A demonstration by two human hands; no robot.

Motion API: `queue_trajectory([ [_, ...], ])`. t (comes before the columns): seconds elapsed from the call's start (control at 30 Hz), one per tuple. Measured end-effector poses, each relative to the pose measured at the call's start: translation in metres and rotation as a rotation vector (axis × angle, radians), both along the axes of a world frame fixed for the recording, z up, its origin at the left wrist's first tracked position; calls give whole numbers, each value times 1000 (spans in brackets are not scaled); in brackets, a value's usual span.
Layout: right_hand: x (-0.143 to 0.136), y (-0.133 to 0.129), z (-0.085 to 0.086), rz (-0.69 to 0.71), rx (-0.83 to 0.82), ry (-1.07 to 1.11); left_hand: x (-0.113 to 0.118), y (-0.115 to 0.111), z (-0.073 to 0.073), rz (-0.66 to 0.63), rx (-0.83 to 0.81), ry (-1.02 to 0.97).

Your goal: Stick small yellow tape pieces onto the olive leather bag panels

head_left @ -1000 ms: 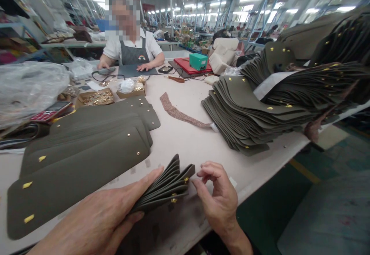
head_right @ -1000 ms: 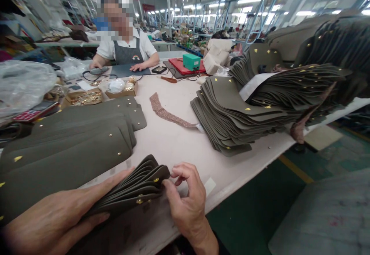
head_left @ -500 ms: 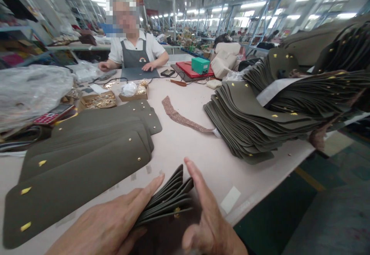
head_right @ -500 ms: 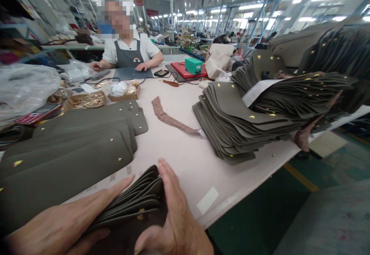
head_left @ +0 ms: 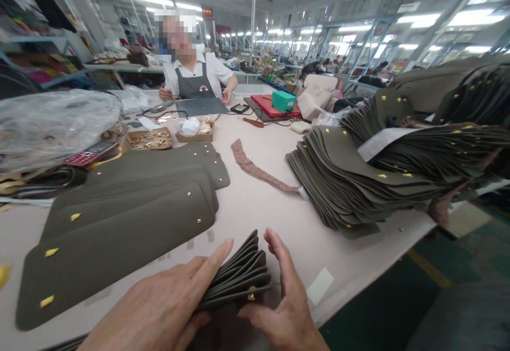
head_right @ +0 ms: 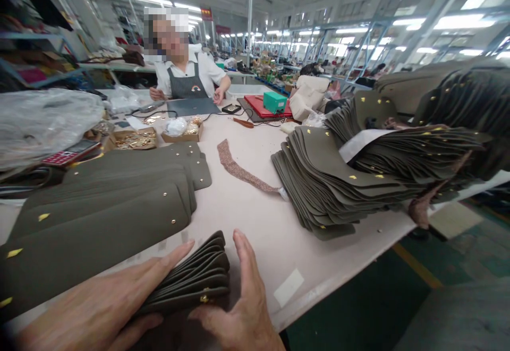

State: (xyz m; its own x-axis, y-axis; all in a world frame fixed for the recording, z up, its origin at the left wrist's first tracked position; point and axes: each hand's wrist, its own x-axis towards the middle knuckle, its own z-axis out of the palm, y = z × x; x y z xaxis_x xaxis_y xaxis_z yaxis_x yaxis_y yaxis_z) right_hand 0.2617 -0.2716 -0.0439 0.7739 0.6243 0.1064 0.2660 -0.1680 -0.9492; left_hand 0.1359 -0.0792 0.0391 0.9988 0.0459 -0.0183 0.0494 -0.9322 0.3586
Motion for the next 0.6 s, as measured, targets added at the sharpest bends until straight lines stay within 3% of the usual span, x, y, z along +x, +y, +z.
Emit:
queue_trajectory([
  [0.13,12,12,12,137,19,107,5,-6,0,41,5,66],
  [0.27,11,19,9,236,70,109,-5,-10,23,161,78,179],
  [0.33,10,18,3,168,40,84,-31,-3,33,253,104,200],
  [0.43,12,18,-7,95,-35,81,-100,15,32,437,157,118],
  [0.53,11,17,-8,125,-42,110,-167,28,10,678,168,-41],
  [0.6,9,17,-4,127,-32,133,-190,28,-11,797,49,-178],
])
